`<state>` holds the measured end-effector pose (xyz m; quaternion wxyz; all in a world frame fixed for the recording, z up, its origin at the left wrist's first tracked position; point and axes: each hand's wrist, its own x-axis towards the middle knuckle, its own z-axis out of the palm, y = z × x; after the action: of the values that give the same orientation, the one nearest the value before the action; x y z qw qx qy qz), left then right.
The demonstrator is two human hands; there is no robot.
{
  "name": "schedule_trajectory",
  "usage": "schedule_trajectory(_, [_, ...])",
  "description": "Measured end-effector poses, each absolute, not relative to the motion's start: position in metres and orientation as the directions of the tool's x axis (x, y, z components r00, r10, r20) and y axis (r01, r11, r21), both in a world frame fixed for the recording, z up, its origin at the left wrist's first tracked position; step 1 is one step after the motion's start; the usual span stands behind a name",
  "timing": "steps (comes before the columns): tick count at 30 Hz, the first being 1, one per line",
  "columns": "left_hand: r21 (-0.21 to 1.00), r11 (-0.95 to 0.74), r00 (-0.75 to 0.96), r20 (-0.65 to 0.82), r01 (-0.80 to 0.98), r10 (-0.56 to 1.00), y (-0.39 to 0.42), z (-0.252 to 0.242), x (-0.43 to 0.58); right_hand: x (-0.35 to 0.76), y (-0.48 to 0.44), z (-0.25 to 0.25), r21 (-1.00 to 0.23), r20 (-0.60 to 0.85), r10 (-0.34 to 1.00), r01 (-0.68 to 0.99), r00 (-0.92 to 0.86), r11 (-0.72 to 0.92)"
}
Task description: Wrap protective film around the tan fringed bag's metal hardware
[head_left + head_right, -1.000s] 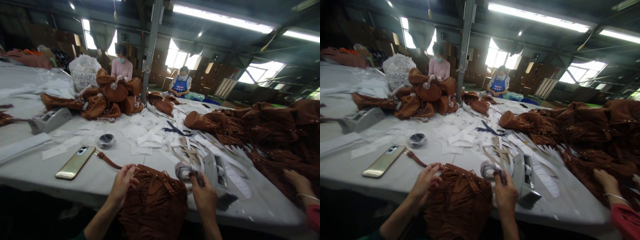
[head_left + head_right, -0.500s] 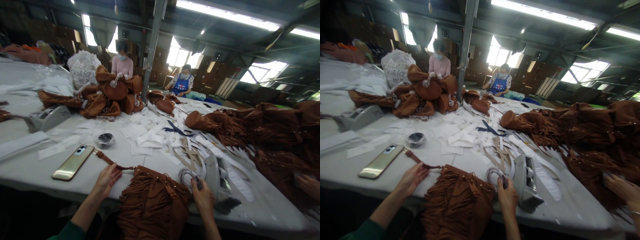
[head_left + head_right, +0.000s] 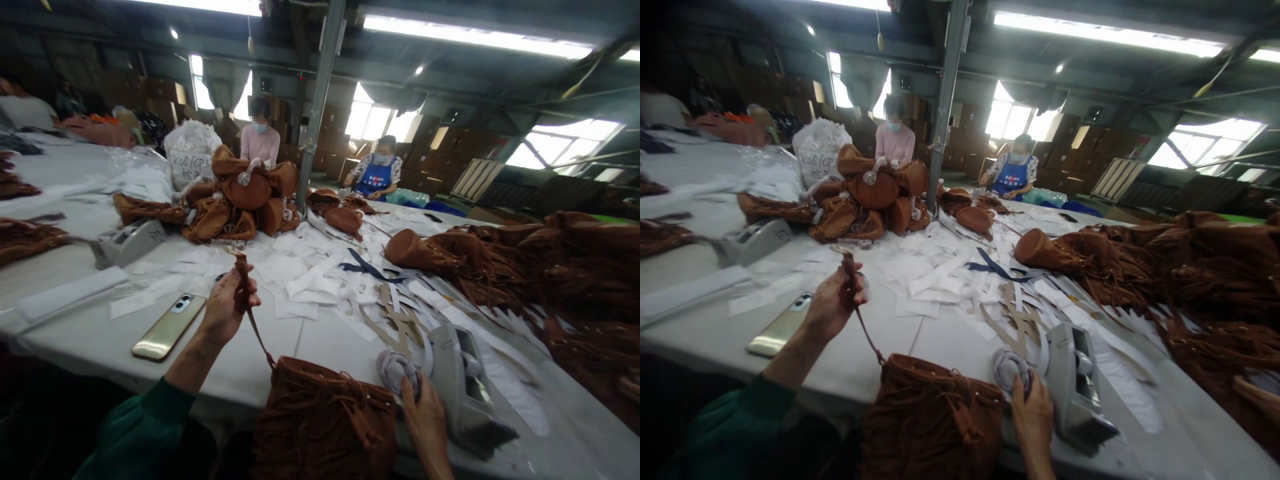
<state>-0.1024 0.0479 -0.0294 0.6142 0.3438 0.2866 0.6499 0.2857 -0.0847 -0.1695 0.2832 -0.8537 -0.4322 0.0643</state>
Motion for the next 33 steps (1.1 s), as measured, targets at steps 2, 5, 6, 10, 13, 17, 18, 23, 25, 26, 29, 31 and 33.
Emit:
schedule_trajectory(2, [0.826, -0.11, 0.019, 0.145, -0.552, 0.989, 0.048, -0.014, -0.104, 0.286, -0.086, -0.17, -0.546, 0.134, 0.77, 0.695, 0.623, -0.468])
schedule_trajectory(5, [0.884, -0.089, 0.155, 0.178, -0.459, 0.972, 0.037, -0.008, -0.099, 0.286, -0.084, -0.169, -0.563, 0.126, 0.761, 0.678, 0.636, -0.474])
schedule_trajectory(6, [0.901, -0.071, 0.21, 0.176, -0.428, 0.962, 0.032, -0.009, -0.096, 0.285, -0.084, -0.167, -0.568, 0.124, 0.759, 0.673, 0.64, -0.474])
schedule_trajectory(10, [0.942, -0.024, 0.341, 0.144, -0.334, 0.929, 0.011, -0.016, -0.083, 0.278, -0.086, -0.153, -0.598, 0.097, 0.728, 0.624, 0.679, -0.502])
schedule_trajectory(13, [0.972, -0.01, 0.388, 0.103, -0.235, 0.916, 0.001, -0.015, -0.074, 0.263, -0.096, -0.127, -0.609, 0.235, 0.63, 0.617, 0.74, -0.498])
schedule_trajectory(17, [0.996, -0.045, 0.516, 0.079, -0.079, 0.853, -0.013, -0.006, -0.051, 0.224, -0.11, -0.086, -0.785, 0.214, 0.691, 0.543, 0.69, -0.299])
schedule_trajectory(18, [0.996, -0.07, 0.548, 0.086, -0.049, 0.832, -0.018, -0.005, -0.044, 0.211, -0.112, -0.079, -0.858, 0.135, 0.764, 0.46, 0.631, -0.229])
schedule_trajectory(23, [0.965, -0.238, 0.712, 0.09, 0.11, 0.696, -0.04, -0.01, -0.014, 0.155, -0.115, -0.063, -0.977, 0.049, 0.931, 0.21, 0.361, -0.029])
schedule_trajectory(25, [0.951, -0.263, 0.74, 0.058, 0.164, 0.671, -0.044, -0.014, -0.013, 0.147, -0.115, -0.061, -0.977, 0.038, 0.909, 0.208, 0.416, -0.055])
schedule_trajectory(26, [0.942, -0.277, 0.743, 0.046, 0.191, 0.667, -0.044, -0.015, -0.015, 0.146, -0.115, -0.06, -0.975, 0.035, 0.884, 0.211, 0.466, -0.073])
schedule_trajectory(29, [0.922, -0.28, 0.766, -0.026, 0.266, 0.642, -0.041, -0.022, -0.03, 0.156, -0.118, -0.059, -0.969, 0.042, 0.79, 0.219, 0.611, -0.118])
schedule_trajectory(31, [0.933, -0.211, 0.776, -0.103, 0.293, 0.622, -0.038, -0.03, -0.042, 0.168, -0.12, -0.062, -0.969, 0.044, 0.735, 0.207, 0.676, -0.132])
schedule_trajectory(33, [0.943, -0.129, 0.769, -0.166, 0.307, 0.617, -0.035, -0.041, -0.053, 0.176, -0.121, -0.068, -0.98, 0.008, 0.707, 0.145, 0.708, -0.134])
